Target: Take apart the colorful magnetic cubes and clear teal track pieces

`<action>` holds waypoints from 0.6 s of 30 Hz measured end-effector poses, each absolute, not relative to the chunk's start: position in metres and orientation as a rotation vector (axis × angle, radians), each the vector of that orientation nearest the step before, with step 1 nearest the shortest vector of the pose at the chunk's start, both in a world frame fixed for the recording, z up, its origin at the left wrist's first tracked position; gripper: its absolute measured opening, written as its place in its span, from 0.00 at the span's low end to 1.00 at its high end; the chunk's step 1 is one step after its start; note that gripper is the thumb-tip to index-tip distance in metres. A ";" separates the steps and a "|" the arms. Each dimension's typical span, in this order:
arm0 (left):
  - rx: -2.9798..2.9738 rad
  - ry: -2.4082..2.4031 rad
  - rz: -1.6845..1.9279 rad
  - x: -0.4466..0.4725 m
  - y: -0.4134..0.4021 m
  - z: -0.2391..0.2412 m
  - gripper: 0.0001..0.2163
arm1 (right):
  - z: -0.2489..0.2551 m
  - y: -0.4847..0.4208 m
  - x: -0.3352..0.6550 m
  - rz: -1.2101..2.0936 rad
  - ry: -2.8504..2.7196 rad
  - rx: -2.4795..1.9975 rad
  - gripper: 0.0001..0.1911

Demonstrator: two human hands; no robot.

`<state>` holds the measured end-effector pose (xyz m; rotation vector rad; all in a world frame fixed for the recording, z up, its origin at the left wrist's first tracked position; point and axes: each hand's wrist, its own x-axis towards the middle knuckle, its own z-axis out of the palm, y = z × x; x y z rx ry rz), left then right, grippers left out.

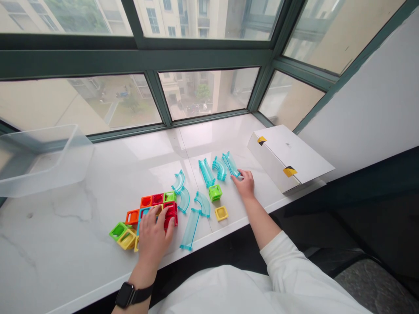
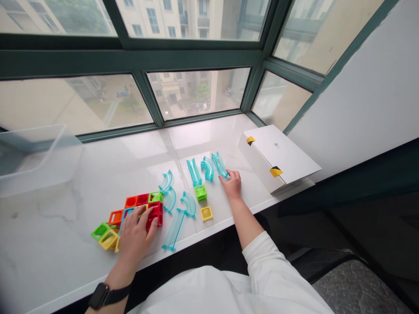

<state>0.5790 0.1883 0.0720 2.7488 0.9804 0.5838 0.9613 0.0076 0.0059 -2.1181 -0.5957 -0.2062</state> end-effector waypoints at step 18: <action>2.842 0.975 0.592 0.579 0.188 0.072 0.19 | 0.000 0.007 0.962 -0.250 -0.606 -2.096 0.23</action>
